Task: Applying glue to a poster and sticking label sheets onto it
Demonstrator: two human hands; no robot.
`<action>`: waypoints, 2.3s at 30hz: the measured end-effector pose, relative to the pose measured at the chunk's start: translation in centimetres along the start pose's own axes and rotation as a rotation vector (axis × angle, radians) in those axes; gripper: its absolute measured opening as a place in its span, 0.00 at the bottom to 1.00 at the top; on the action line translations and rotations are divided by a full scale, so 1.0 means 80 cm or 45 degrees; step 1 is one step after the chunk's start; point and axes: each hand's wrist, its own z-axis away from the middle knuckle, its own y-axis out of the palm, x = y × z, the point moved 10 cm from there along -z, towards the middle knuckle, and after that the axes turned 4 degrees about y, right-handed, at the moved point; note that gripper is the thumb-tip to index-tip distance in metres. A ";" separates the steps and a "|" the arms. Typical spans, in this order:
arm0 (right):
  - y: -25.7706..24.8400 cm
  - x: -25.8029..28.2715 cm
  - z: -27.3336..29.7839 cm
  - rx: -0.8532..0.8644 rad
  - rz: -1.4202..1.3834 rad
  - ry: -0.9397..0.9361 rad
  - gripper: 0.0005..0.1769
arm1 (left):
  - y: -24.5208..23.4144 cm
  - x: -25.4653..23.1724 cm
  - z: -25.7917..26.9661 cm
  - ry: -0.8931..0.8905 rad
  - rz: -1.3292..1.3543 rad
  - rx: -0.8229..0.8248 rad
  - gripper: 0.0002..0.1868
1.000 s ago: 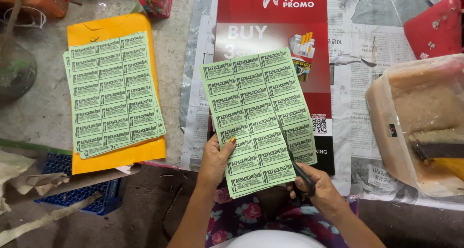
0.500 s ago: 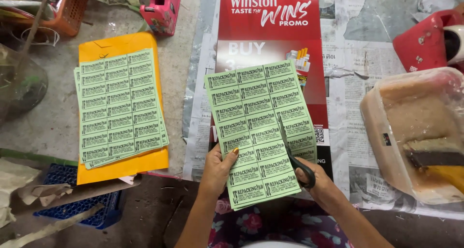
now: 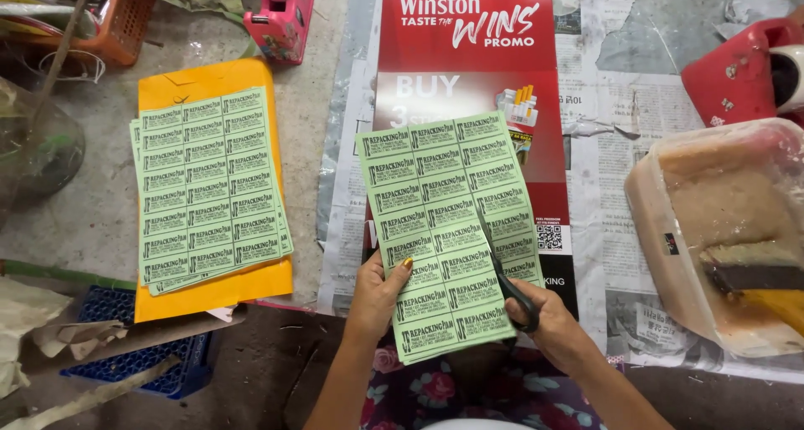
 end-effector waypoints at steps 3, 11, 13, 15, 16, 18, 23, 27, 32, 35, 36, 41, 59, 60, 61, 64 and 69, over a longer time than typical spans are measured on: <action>0.004 0.018 -0.012 0.069 -0.023 -0.078 0.34 | 0.005 -0.003 0.004 -0.020 -0.042 0.025 0.22; 0.016 0.046 -0.010 -0.048 0.165 0.001 0.48 | 0.009 -0.017 0.014 -0.064 -0.160 0.010 0.22; 0.015 0.051 -0.012 -0.004 0.129 -0.187 0.37 | 0.008 -0.012 0.010 -0.032 -0.082 0.026 0.19; 0.015 0.046 -0.012 -0.009 0.112 -0.202 0.36 | 0.011 -0.012 0.011 -0.044 -0.082 0.024 0.21; 0.014 0.046 -0.013 -0.011 0.098 -0.219 0.35 | 0.012 -0.013 0.011 -0.051 -0.080 0.018 0.22; 0.009 0.033 -0.017 -0.019 0.016 -0.204 0.31 | 0.012 -0.012 0.010 -0.078 -0.108 0.005 0.23; -0.001 0.020 -0.031 -0.129 -0.114 0.041 0.19 | 0.006 -0.001 0.001 -0.014 0.008 0.035 0.22; 0.013 0.062 -0.041 -0.016 -0.080 -0.107 0.38 | 0.014 -0.008 0.006 -0.024 -0.030 0.070 0.19; 0.037 0.099 -0.029 0.022 -0.024 -0.204 0.41 | 0.016 -0.016 0.007 -0.052 -0.062 0.057 0.18; 0.048 0.118 -0.018 -0.030 -0.062 -0.289 0.30 | 0.020 -0.047 0.008 0.311 0.085 0.080 0.08; 0.048 0.126 -0.014 -0.073 -0.093 -0.354 0.22 | 0.018 -0.043 0.006 0.299 0.099 0.078 0.08; 0.025 0.104 -0.024 -0.133 -0.129 -0.426 0.14 | 0.024 -0.045 0.009 0.282 0.115 0.073 0.07; 0.018 0.121 -0.045 -0.157 -0.160 -0.465 0.17 | 0.032 -0.041 0.006 0.214 0.148 0.093 0.08; 0.013 0.114 -0.050 -0.163 -0.160 -0.469 0.17 | 0.033 -0.044 0.006 0.215 0.149 0.096 0.08; 0.009 0.108 -0.056 -0.168 -0.159 -0.474 0.17 | 0.035 -0.047 0.006 0.217 0.150 0.099 0.08; 0.003 0.098 -0.060 -0.159 -0.138 -0.458 0.18 | 0.031 -0.045 0.003 0.224 0.152 0.089 0.07; 0.013 0.121 -0.071 -0.127 -0.224 -0.282 0.15 | 0.031 -0.029 0.004 0.046 0.023 0.113 0.12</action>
